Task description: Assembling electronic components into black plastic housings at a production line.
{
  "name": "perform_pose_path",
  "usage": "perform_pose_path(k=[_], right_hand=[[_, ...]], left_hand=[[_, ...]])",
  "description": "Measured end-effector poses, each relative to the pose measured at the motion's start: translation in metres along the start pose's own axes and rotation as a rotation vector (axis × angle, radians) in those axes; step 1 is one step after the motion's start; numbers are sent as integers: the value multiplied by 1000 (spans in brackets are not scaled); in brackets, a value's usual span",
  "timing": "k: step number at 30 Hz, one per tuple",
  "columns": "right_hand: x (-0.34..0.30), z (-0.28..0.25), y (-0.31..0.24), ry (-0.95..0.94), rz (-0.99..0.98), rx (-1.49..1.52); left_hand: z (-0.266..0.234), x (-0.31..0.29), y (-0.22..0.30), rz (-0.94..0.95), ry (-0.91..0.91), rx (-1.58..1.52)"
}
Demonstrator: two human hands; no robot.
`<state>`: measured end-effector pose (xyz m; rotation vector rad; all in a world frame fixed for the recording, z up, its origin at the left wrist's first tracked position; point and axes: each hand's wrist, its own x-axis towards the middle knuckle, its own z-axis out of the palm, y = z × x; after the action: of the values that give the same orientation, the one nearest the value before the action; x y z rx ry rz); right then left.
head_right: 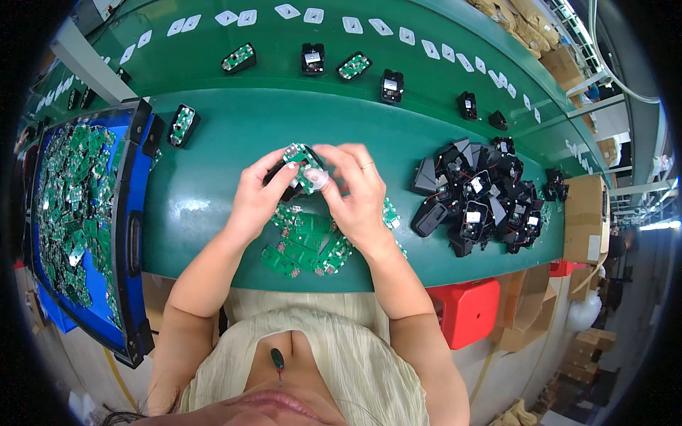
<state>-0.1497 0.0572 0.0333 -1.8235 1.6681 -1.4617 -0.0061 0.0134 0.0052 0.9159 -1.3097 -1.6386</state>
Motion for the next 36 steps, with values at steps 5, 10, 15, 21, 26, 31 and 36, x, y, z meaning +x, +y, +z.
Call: perform_pose_path(k=[5,10,15,21,26,31,36], right_hand=[[1,0,9,-23,-179,-83],[0,-1,5,-66,-31,20],[1,0,5,-64,-114,-126],[4,4,2,-45,-403,-443],[2,1,-2,-76,-407,-598],[1,-1,-3,-89,-379,-608],[-1,1,-3,-126,-368,-586]], left_hand=[[6,-4,7,51,-33,54],[0,-2,11,359,96,292],[7,-5,10,527,180,474],[10,-6,6,580,220,496],[11,-7,7,551,199,573],[14,-9,10,557,186,585],[8,-4,2,467,204,407]])
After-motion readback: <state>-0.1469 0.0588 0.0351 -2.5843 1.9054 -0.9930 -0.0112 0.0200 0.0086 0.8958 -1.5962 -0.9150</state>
